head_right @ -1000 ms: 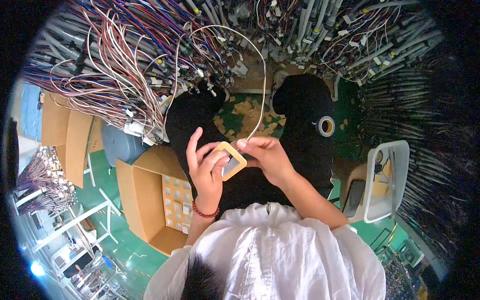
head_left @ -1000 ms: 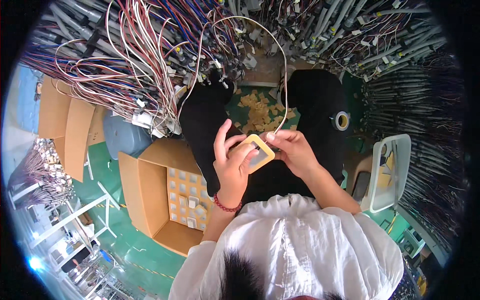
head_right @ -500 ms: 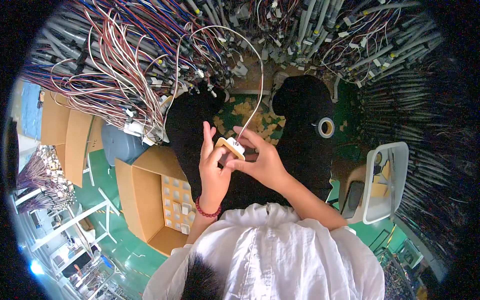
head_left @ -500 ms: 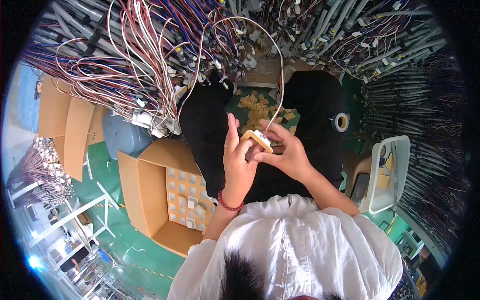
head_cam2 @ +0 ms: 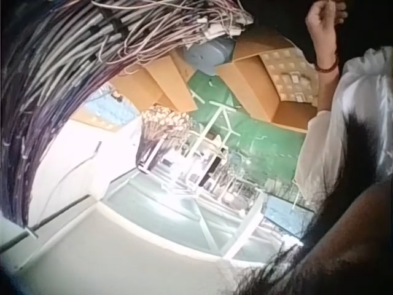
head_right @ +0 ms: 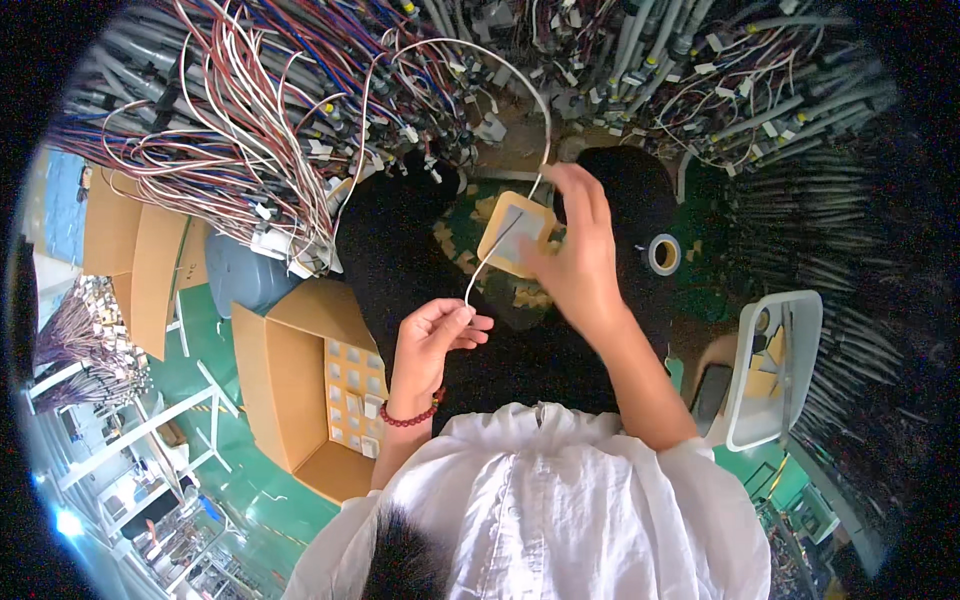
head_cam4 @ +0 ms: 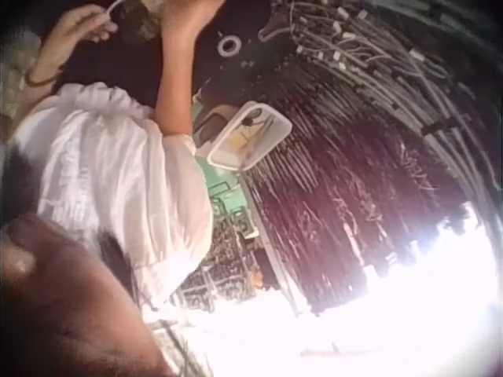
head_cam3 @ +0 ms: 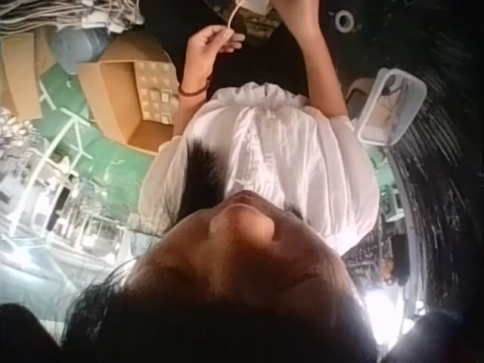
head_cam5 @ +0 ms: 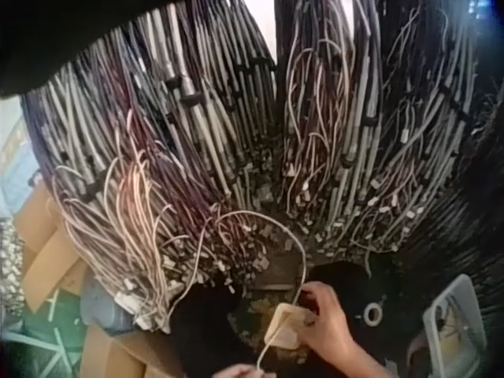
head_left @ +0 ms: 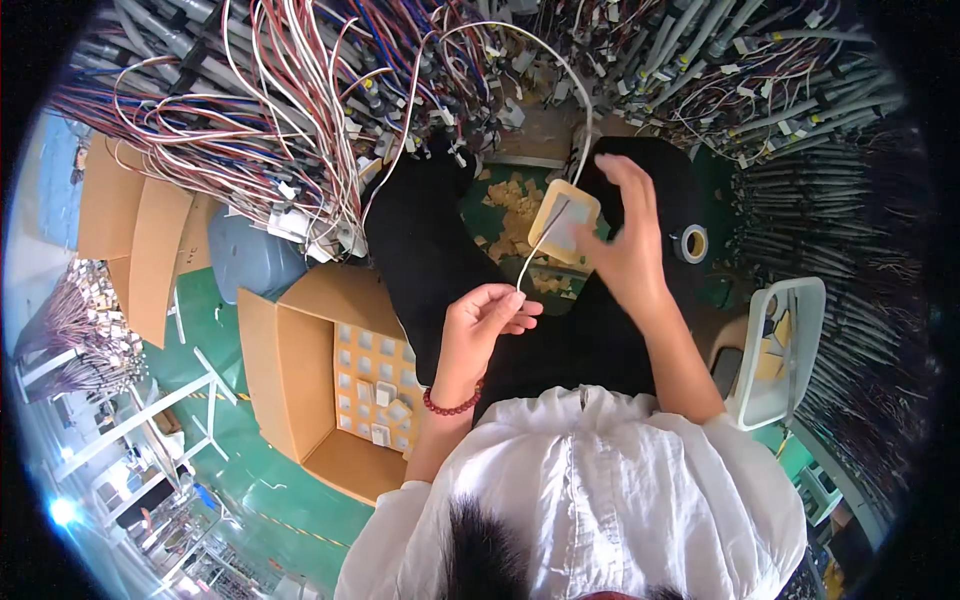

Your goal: Assembling wiring harnesses by attaching components and securing them with electrical tape in a factory setting.

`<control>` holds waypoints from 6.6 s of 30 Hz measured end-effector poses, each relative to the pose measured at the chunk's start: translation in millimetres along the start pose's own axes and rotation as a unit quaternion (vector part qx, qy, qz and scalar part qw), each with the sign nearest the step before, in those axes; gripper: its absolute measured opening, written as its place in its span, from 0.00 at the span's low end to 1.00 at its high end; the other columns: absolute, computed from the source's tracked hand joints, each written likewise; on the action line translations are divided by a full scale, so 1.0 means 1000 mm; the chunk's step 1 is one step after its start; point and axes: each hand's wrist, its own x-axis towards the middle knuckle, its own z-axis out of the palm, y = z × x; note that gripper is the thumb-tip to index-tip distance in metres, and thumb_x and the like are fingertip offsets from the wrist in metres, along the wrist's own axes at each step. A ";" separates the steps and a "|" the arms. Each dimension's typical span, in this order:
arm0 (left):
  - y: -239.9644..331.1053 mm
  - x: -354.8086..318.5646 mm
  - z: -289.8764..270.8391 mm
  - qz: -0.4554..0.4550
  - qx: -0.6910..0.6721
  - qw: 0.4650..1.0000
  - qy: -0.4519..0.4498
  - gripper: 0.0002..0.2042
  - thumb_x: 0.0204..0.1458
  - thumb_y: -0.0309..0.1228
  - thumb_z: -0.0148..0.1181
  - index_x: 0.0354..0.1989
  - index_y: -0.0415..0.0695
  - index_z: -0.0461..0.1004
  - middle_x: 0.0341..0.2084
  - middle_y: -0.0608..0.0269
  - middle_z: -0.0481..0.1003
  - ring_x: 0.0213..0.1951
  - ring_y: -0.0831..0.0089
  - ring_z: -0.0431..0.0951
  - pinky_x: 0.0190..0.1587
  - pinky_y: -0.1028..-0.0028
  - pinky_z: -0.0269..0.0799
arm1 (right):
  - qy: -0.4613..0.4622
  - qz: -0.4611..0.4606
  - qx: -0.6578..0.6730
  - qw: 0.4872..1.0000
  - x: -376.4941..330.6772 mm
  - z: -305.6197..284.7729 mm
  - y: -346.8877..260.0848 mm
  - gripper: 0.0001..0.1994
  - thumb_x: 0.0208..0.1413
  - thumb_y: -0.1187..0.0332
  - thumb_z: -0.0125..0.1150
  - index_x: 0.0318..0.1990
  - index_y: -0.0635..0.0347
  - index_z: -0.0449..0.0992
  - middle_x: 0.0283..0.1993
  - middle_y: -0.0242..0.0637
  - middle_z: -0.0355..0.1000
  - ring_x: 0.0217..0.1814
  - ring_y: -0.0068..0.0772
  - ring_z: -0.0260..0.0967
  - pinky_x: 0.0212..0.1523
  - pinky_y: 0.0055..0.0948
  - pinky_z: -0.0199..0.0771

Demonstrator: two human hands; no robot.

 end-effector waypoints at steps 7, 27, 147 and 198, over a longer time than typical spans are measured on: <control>-0.006 0.002 0.014 0.031 -0.017 0.999 -0.009 0.09 0.55 0.28 0.59 0.39 0.34 0.75 0.29 0.58 0.78 0.26 0.77 0.76 0.32 0.80 0.72 | -0.203 0.351 0.364 0.839 -0.059 0.000 -0.011 0.12 0.57 0.65 0.59 0.41 0.65 0.78 0.29 0.28 0.72 0.26 0.16 0.64 0.26 0.17 0.64; -0.003 -0.004 0.011 -0.025 -0.125 0.990 -0.062 0.11 0.56 0.32 0.58 0.41 0.37 0.77 0.32 0.60 0.79 0.29 0.80 0.76 0.37 0.79 0.75 | -0.221 0.294 0.413 0.833 -0.050 0.003 -0.008 0.06 0.53 0.75 0.63 0.36 0.69 0.79 0.33 0.36 0.76 0.27 0.19 0.70 0.27 0.19 0.73; -0.011 0.002 0.053 0.115 0.317 0.941 -0.006 0.05 0.52 0.23 0.58 0.31 0.32 0.74 0.22 0.63 0.75 0.26 0.79 0.72 0.31 0.79 0.67 | -0.057 -0.121 -0.085 0.987 -0.079 -0.059 0.000 0.07 0.40 0.67 0.61 0.28 0.57 0.74 0.30 0.33 0.69 0.33 0.32 0.71 0.27 0.33 0.73; -0.013 0.060 0.040 0.088 -0.055 0.974 -0.203 0.18 0.60 0.36 0.51 0.54 0.39 0.68 0.50 0.56 0.71 0.46 0.69 0.73 0.52 0.67 0.70 | 0.128 0.463 -0.331 0.812 -0.257 -0.276 0.280 0.15 0.40 0.58 0.60 0.32 0.58 0.80 0.35 0.48 0.76 0.40 0.50 0.74 0.42 0.45 0.73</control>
